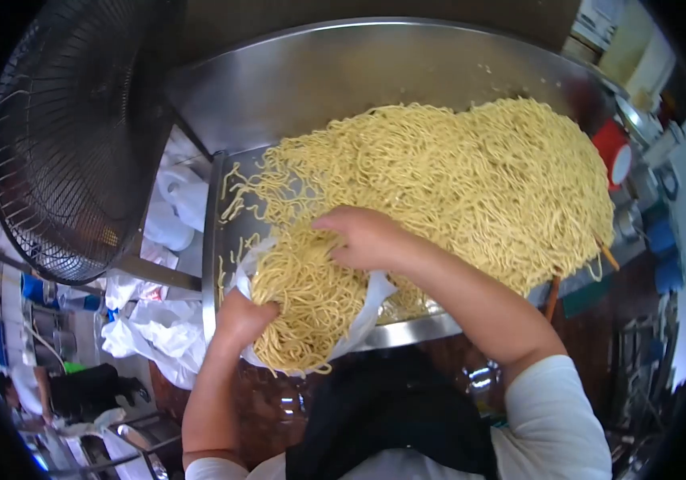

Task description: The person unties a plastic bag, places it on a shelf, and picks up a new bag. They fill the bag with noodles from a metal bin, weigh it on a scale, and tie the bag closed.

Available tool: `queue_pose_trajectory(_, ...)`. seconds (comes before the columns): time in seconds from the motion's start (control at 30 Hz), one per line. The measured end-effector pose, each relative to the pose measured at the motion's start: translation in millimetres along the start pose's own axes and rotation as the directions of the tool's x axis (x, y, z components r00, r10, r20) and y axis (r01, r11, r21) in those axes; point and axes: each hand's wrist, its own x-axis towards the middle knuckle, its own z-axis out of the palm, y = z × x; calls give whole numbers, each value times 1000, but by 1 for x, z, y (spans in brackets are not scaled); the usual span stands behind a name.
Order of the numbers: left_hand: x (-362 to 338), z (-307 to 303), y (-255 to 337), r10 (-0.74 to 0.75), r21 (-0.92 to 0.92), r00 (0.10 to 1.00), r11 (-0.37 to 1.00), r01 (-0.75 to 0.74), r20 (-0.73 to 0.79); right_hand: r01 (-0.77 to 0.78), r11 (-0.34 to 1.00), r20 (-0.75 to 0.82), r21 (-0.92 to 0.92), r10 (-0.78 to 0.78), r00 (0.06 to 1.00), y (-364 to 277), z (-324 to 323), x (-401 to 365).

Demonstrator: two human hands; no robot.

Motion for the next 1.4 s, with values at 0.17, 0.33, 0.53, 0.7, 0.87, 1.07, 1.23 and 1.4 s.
queue_pose_trajectory(0.17, -9, -6, 30, -78, 111, 997, 991, 77, 0, -20, 952, 71, 304, -2, 997, 23, 76, 103)
queue_pose_trajectory(0.33, -4, -8, -9, -137, -42, 990, 990, 138, 26, -209, 978, 508, -27, 193, 839, 38, 71, 88)
queue_pose_trajectory(0.53, -2, -1, -9, -223, -141, 966, 969, 205, -129, 48, 996, 745, -70, 20, 667, 28, 23, 71)
queue_pose_trajectory(0.7, 3, -10, -38, -141, -203, 948, 976, 84, -285, 213, 975, 612, -58, -134, 780, 39, 30, 37)
queue_pose_trajectory(0.87, -20, -34, 3, -105, -428, 993, 901, 69, -60, 221, 958, 235, -180, -177, 956, 50, 70, 0)
queue_pose_trajectory(1.07, -16, -15, 78, 1, -421, 991, 905, -57, -133, 67, 997, -69, -42, -70, 995, 35, 72, -34)
queue_pose_trajectory(1.23, -11, -4, 172, 189, -617, 975, 756, -218, -113, -46, 914, 106, 403, 3, 994, -52, 5, 3)
queue_pose_trajectory(1.4, -34, -38, 155, 287, -644, 851, 560, -522, -440, 76, 754, -87, 653, -24, 996, -136, 41, 48)
